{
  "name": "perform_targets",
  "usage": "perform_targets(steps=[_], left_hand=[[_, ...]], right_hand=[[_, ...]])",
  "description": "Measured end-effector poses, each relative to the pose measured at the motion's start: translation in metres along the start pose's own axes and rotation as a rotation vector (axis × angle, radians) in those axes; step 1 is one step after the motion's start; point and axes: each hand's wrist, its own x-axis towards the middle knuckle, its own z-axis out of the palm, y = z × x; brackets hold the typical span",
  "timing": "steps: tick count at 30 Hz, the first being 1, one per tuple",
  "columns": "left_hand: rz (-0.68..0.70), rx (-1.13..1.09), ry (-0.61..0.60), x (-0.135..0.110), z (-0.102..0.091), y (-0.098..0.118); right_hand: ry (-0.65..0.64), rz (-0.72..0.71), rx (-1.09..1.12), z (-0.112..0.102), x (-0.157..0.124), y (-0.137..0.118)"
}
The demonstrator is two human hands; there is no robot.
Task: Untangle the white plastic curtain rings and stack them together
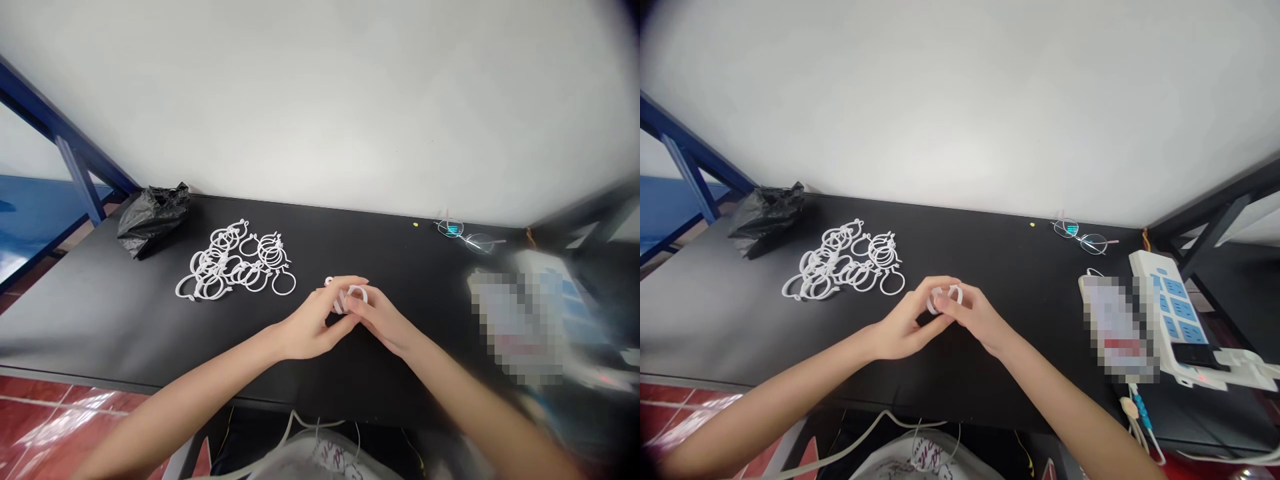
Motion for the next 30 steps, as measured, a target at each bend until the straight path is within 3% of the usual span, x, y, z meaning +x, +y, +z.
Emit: perform_targets(steps=[8,19,22,27,30], left_hand=[[0.049,0.006,-0.104,0.001,0.001,0.000],[-0.140,-0.312,-0.110,0.000,0.005,-0.003],[-0.170,-0.462,-0.097,0.002,0.001,0.002],[-0.210,-0.716,-0.050,0.007,-0.008,0.004],[-0.239,-0.864,-0.056,0.009,-0.011,0.002]], right_hand=[[0.118,-0.040,0.078,0.010,-0.002,0.002],[0.243,-0.079,0.089,0.015,-0.004,0.006],[0.174,-0.107,0.091,0.008,-0.003,0.001],[-0.176,-0.146,0.116,-0.011,-0.001,-0.008],[-0.173,-0.139,0.066,-0.017,-0.001,-0.008]])
